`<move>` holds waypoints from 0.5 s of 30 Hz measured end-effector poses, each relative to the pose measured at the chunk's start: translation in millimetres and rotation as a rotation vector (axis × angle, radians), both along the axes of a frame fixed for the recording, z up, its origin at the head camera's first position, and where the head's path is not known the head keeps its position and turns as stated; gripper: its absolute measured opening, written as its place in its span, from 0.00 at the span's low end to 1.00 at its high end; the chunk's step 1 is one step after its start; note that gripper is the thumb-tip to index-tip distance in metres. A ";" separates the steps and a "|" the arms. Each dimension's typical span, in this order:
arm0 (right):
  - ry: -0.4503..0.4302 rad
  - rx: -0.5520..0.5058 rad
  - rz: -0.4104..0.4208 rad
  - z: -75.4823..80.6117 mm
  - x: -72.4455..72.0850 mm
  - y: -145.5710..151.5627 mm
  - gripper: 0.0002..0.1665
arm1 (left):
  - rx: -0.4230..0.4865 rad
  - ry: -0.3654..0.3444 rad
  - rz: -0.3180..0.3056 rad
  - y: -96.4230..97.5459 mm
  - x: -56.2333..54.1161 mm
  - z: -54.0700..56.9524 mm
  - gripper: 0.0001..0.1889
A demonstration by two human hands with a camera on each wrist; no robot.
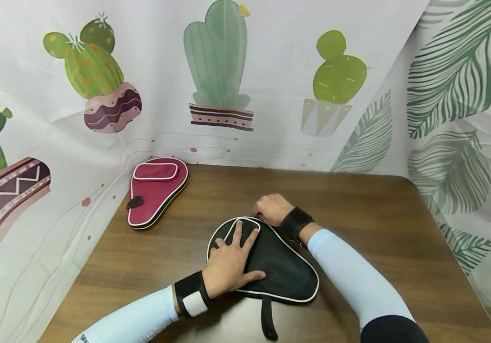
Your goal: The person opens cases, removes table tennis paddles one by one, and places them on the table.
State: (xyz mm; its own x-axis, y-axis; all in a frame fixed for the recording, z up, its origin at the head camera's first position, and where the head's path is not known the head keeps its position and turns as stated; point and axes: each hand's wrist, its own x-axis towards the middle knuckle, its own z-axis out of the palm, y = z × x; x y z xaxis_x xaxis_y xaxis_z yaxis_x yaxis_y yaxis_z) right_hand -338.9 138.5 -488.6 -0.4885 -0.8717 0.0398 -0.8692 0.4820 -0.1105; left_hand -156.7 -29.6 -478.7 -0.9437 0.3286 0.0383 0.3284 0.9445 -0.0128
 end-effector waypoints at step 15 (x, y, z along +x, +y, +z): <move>-0.054 0.053 0.061 10.2 -4.8 -17.7 0.20 | -0.192 -0.247 -0.457 -15.1 -27.0 25.1 0.60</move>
